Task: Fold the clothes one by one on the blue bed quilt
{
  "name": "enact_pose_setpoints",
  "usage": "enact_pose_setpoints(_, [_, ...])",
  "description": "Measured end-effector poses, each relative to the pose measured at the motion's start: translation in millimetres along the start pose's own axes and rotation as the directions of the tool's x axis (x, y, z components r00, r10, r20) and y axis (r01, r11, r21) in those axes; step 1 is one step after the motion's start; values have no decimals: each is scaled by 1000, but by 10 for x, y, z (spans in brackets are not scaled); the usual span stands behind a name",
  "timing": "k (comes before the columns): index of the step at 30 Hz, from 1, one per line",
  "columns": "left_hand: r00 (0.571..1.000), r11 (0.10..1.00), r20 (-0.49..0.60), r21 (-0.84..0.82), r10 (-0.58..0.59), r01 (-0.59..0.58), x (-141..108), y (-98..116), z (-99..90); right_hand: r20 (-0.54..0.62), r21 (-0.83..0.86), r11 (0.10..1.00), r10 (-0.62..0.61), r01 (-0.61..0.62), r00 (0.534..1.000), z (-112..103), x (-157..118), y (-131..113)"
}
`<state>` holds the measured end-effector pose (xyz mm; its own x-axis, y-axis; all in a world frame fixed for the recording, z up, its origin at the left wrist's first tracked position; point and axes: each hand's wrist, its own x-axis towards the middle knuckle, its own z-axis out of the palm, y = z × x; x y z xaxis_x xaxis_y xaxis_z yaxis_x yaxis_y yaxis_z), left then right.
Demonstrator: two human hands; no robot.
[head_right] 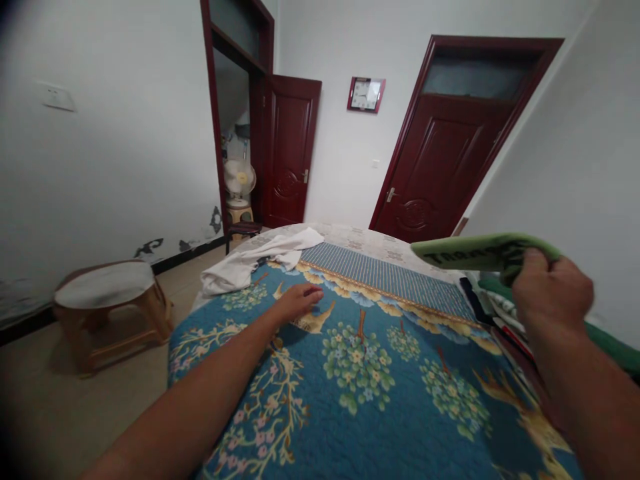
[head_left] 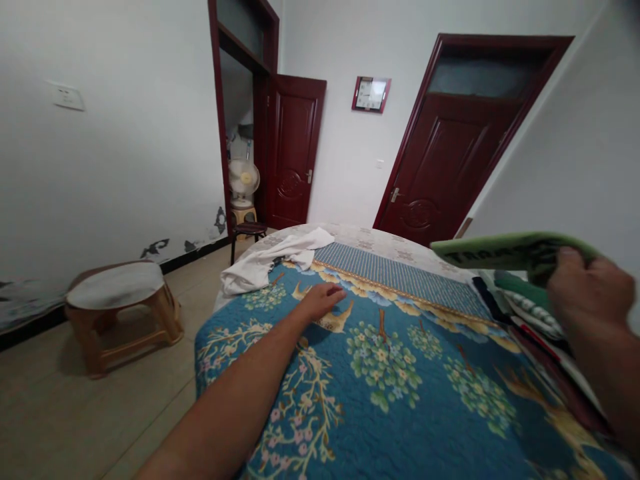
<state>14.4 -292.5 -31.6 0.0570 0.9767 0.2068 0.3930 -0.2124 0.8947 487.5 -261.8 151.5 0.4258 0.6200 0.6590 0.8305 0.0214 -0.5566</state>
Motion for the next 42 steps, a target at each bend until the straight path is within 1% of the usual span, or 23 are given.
enact_pose_setpoints(1, [995,980,59,-178,-76,86,-33,76,90,-40,5,998,67,-67,997,81,-199,-213])
enact_pose_setpoints(2, [979,914,132,-357,-154,192,-66,152,190,-10,20,997,77,-77,997,177,-434,-408])
enact_pose_setpoints(4, [922,710,303,-594,-240,380,-115,284,396,112,79,995,51,-60,992,404,-988,-717])
enact_pose_setpoints(6, [894,521,376,-726,-245,448,-129,365,557,207,259,962,-141,85,968,653,-1595,-898])
enact_pose_setpoints(8, [904,380,306,-831,-298,406,-110,375,628,241,480,839,-405,255,882,873,-2161,-953])
enact_pose_setpoints(10, [895,306,200,-891,-399,336,-84,316,602,234,635,673,-635,378,736,1024,-2592,-911])
enact_pose_setpoints(12, [875,287,149,-908,-460,306,-79,220,510,240,717,563,-753,411,613,1098,-2834,-819])
enact_pose_setpoints(13, [873,286,147,-908,-466,306,-87,171,454,248,737,545,-768,400,590,1113,-2882,-769])
enact_pose_setpoints(14, [875,286,151,-908,-461,307,-100,128,401,257,742,554,-755,377,603,1121,-2889,-722])
enact_pose_setpoints(15, [877,282,156,-909,-454,307,-115,95,355,259,734,583,-714,348,651,1126,-2865,-681])
enact_pose_setpoints(18, [886,261,191,-910,-423,321,-153,56,283,218,647,725,-472,236,854,1153,-2708,-588])
enact_pose_setpoints(19, [888,253,213,-908,-407,334,-159,56,281,219,620,763,-393,183,893,1169,-2657,-561])
enact_pose_setpoints(20, [892,251,240,-902,-382,350,-161,58,286,245,605,787,-329,121,912,1189,-2615,-535])
enact_pose_setpoints(22, [906,272,293,-885,-305,377,-160,55,310,355,598,802,-247,-15,901,1232,-2567,-482])
enact_pose_setpoints(24, [916,313,343,-864,-208,394,-155,43,333,460,607,785,-221,-123,860,1273,-2555,-439])
enact_pose_setpoints(26, [919,344,371,-852,-137,395,-151,32,344,521,622,758,-212,-198,827,1308,-2558,-410])
enact_pose_setpoints(30, [941,415,325,-846,-98,335,-159,58,337,632,646,658,-175,-388,755,1355,-2546,-373])
enact_pose_setpoints(32, [951,489,285,-817,-117,306,-171,89,341,649,665,617,-198,-421,735,1352,-2520,-364])
enact_pose_setpoints(35, [963,652,225,-711,-147,265,-184,120,374,582,710,628,-270,-317,767,1295,-2486,-398])
enact_pose_setpoints(38, [986,885,95,-435,-135,163,-177,122,418,404,714,698,-357,-46,842,1182,-2493,-497])
enact_pose_setpoints(39, [991,940,42,-315,-125,132,-173,125,431,334,696,716,-403,66,852,1138,-2504,-538])
enact_pose_setpoints(41, [993,982,-44,-155,-112,104,-176,149,448,222,636,719,-518,280,826,1053,-2531,-619])
enact_pose_setpoints(42, [992,982,-60,-158,-114,103,-186,175,452,191,603,709,-574,367,796,1014,-2543,-656])
